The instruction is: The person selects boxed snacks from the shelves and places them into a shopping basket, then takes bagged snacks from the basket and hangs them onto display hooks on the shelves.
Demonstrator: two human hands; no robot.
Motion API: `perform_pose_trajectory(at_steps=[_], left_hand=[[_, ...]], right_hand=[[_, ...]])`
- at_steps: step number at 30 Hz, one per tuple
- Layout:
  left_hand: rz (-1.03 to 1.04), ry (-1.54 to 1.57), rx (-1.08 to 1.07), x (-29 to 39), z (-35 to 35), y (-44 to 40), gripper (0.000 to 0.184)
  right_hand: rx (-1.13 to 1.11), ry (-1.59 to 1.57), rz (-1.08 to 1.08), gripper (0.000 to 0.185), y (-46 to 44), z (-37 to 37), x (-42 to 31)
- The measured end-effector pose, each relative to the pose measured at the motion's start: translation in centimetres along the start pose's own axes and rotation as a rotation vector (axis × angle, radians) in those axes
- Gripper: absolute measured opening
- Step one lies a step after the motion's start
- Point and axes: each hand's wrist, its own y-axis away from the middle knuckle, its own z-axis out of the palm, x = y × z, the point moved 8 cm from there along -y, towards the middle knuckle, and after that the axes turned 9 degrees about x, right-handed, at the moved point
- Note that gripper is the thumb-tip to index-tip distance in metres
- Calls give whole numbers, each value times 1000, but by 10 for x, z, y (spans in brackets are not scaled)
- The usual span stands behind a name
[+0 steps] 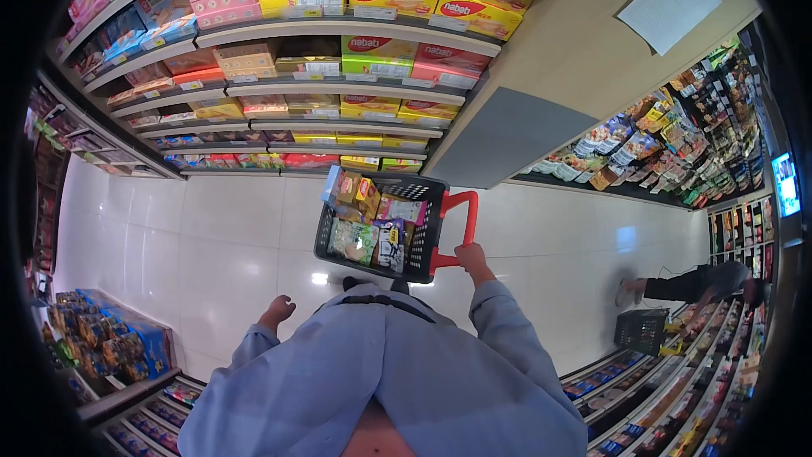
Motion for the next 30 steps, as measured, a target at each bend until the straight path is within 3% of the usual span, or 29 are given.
perform_pose_trajectory(at_steps=[6,16,30], left_hand=[[18,65,-38,37,-2,-2,54],[153,26,-33,88,-4,-27,53],[117,-51,-26,147,-25,-36,51]], right_hand=[[89,-4,-171,32,-19,35,-7],[14,17,-256,37,24,48,-61],[-38,-84,-388,41,42,69,-115]])
